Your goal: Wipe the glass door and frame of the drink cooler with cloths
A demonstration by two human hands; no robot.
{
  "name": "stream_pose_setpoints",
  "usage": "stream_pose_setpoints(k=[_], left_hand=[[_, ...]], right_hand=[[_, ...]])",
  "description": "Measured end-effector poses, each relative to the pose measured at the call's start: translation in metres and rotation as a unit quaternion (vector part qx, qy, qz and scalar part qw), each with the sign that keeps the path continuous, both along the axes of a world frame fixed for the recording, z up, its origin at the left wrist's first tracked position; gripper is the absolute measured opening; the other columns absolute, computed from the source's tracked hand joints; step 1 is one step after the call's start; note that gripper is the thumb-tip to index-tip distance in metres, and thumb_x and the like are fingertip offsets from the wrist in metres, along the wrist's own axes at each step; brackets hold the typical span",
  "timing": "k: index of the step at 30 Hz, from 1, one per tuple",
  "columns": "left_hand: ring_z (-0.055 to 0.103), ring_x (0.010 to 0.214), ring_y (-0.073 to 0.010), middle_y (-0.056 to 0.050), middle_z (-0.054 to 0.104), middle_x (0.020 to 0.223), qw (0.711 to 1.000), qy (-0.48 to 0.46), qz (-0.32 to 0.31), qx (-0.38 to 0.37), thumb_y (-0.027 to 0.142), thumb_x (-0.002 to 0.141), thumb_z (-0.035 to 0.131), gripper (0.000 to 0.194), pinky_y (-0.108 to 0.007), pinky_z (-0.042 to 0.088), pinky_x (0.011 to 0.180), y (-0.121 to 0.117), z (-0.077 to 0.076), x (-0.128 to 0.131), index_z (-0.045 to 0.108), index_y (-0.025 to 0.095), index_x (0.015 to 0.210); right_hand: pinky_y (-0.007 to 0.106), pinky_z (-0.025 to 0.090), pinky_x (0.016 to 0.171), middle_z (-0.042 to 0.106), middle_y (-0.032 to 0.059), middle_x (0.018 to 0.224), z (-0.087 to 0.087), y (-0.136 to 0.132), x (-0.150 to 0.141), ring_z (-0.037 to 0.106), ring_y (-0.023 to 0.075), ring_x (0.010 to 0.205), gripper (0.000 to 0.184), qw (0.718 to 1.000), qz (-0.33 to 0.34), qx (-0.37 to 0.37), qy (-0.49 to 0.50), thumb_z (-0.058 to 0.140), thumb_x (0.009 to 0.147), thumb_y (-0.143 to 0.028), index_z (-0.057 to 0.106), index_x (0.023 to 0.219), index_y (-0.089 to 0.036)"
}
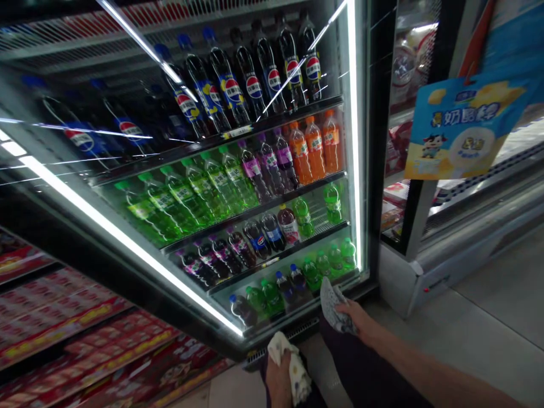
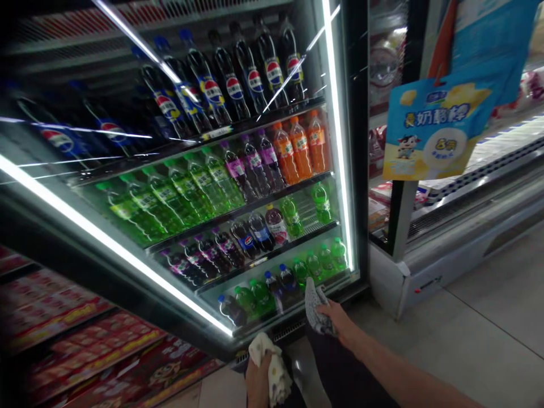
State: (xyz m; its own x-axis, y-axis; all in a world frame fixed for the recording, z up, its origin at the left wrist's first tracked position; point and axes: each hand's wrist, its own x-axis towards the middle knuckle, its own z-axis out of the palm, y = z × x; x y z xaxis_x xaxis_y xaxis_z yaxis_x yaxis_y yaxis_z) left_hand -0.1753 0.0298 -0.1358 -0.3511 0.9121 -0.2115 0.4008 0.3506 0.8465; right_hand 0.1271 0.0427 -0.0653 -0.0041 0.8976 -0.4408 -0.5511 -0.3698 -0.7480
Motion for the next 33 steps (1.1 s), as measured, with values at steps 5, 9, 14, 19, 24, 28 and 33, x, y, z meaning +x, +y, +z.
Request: stream_pose_setpoints(k=[5, 9, 14, 19, 24, 28, 33], left_hand=[[0.065, 0.121, -0.0324, -0.016, 0.071, 0.126, 0.999, -0.034, -0.008, -0.013, 0.058, 0.069, 0.060, 0.069, -0.039, 0.048, 0.108, 0.007, 0.001, 0.003, 0.062, 0.013, 0.123], [0.066, 0.120, -0.0314, -0.016, 0.072, 0.124, 0.999, -0.052, -0.014, 0.004, 0.056, 0.068, 0.062, 0.066, -0.037, 0.050, 0.105, 0.006, 0.004, 0.009, 0.063, 0.014, 0.119], [0.069, 0.112, -0.0295, -0.015, 0.074, 0.121, 0.997, -0.071, -0.017, -0.003, 0.056, 0.071, 0.062, 0.070, -0.036, 0.053, 0.098, 0.006, -0.003, 0.010, 0.061, 0.013, 0.126], [0.069, 0.112, -0.0291, -0.013, 0.075, 0.118, 0.999, -0.036, 0.004, 0.001, 0.056, 0.074, 0.059, 0.071, -0.035, 0.054, 0.096, 0.006, -0.006, 0.007, 0.059, 0.013, 0.131], [0.069, 0.111, -0.0283, -0.017, 0.073, 0.120, 1.000, -0.027, -0.008, -0.006, 0.052, 0.075, 0.057, 0.070, -0.034, 0.053, 0.097, 0.007, 0.001, 0.007, 0.058, 0.010, 0.131], [0.069, 0.114, -0.0296, -0.017, 0.073, 0.121, 1.000, -0.023, -0.010, 0.004, 0.056, 0.076, 0.054, 0.072, -0.035, 0.052, 0.098, 0.013, -0.007, 0.008, 0.058, 0.010, 0.132], [0.068, 0.114, -0.0331, -0.018, 0.074, 0.119, 1.000, -0.004, -0.012, -0.002, 0.057, 0.070, 0.059, 0.073, -0.040, 0.053, 0.099, 0.018, -0.013, 0.009, 0.061, 0.011, 0.126]], right_hand=[[0.049, 0.047, 0.108, 0.067, 0.0106, 0.125, 0.072, 0.058, 0.029, 0.063, 0.0274, 0.116, 0.065, 0.908, -0.157, 0.204, -0.332, 0.067, 0.073, -0.042, 0.059, 0.133, -0.017], [0.046, 0.042, 0.116, 0.035, 0.0154, 0.160, 0.120, 0.102, 0.025, 0.040, 0.0279, 0.144, 0.068, 0.732, -0.236, 0.326, -0.550, 0.058, 0.086, -0.040, 0.045, 0.149, -0.017], [0.044, 0.049, 0.108, 0.024, 0.0147, 0.165, 0.109, 0.131, -0.010, 0.042, 0.0313, 0.142, 0.064, 0.618, -0.089, 0.308, -0.718, 0.055, 0.089, -0.022, 0.044, 0.152, -0.025], [0.041, 0.053, 0.100, 0.033, 0.0161, 0.160, 0.055, 0.120, -0.039, 0.054, 0.0297, 0.128, 0.063, 0.563, 0.062, 0.245, -0.787, 0.052, 0.090, -0.022, 0.045, 0.152, -0.029], [0.040, 0.052, 0.097, 0.037, 0.0142, 0.157, 0.019, 0.106, -0.047, 0.057, 0.0275, 0.121, 0.066, 0.576, 0.145, 0.214, -0.776, 0.049, 0.087, -0.016, 0.044, 0.151, -0.032], [0.036, 0.052, 0.090, 0.045, 0.0088, 0.151, 0.000, 0.102, -0.048, 0.062, 0.0235, 0.113, 0.062, 0.588, 0.176, 0.223, -0.757, 0.047, 0.083, -0.011, 0.053, 0.140, -0.034], [0.035, 0.051, 0.094, 0.055, 0.0114, 0.142, 0.003, 0.100, -0.046, 0.061, 0.0236, 0.117, 0.070, 0.626, 0.157, 0.259, -0.718, 0.052, 0.079, -0.015, 0.043, 0.148, -0.024]])
